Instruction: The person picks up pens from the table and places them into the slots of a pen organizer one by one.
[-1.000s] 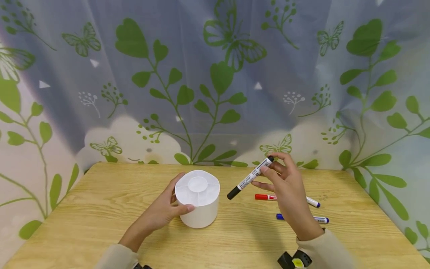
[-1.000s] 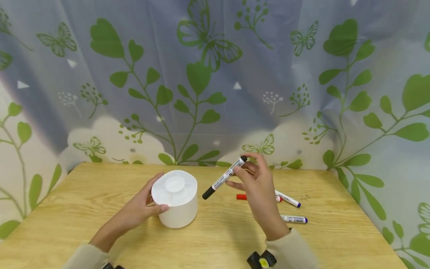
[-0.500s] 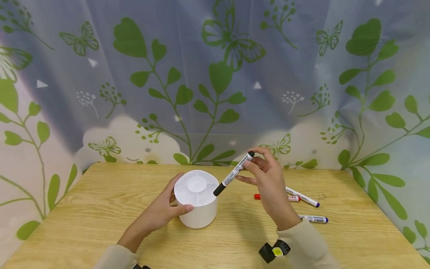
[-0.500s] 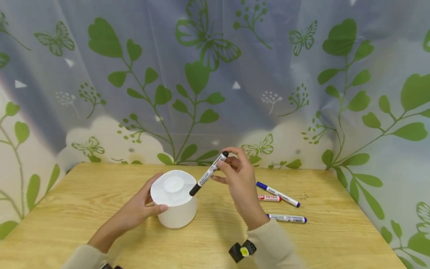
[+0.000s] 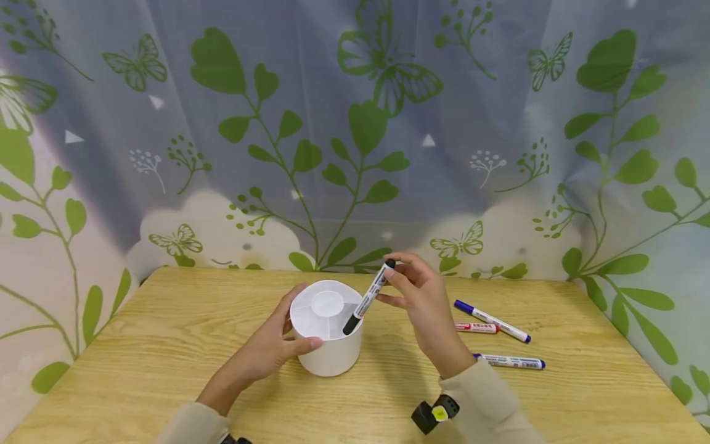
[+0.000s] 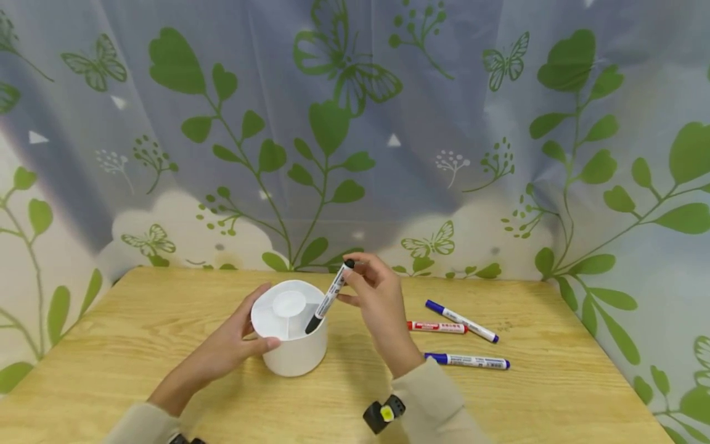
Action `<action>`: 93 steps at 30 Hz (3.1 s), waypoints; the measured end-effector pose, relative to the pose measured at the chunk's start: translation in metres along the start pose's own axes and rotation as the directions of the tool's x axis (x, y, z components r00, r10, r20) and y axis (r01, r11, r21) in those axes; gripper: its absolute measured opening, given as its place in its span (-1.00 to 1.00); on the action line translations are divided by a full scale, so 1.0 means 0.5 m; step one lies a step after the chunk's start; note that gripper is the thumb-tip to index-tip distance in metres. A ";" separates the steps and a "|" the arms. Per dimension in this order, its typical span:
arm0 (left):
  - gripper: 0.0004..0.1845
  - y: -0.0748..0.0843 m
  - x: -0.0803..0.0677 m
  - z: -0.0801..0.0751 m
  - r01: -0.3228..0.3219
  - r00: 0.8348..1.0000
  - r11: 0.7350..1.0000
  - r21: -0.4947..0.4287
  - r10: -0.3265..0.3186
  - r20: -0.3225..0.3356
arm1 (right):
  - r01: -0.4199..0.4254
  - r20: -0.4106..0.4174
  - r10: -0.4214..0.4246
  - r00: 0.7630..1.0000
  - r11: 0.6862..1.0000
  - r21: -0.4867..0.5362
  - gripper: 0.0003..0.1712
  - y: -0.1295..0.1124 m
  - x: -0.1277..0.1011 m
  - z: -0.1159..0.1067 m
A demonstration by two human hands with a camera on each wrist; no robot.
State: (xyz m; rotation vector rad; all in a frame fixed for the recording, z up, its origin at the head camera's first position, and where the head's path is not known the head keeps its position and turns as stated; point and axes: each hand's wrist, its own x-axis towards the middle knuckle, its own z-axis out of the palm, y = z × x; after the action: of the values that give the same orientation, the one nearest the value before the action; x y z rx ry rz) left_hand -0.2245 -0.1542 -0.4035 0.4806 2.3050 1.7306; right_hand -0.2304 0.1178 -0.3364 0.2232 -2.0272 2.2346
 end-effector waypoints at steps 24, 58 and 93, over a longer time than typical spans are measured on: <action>0.18 0.007 -0.003 0.000 -0.005 1.000 1.000 -0.014 0.005 -0.005 | -0.025 0.037 0.032 0.999 0.987 -0.160 -0.73 0.040 0.005 0.037; 0.19 0.004 -0.002 0.001 -0.011 1.000 0.999 -0.036 0.011 0.003 | -0.022 0.047 0.035 0.998 0.968 -0.250 -0.77 0.058 -0.012 0.039; 0.09 0.003 -0.004 -0.025 -0.014 1.000 1.000 -0.023 0.014 0.020 | -0.024 0.015 0.041 0.999 0.795 -0.606 -0.65 0.011 -0.086 -0.246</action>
State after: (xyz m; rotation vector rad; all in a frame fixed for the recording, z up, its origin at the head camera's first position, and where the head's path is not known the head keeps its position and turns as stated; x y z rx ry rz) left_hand -0.2272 -0.1658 -0.3985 0.5089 2.2703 1.7484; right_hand -0.1929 0.2400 -0.3612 0.1506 -2.6426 1.4706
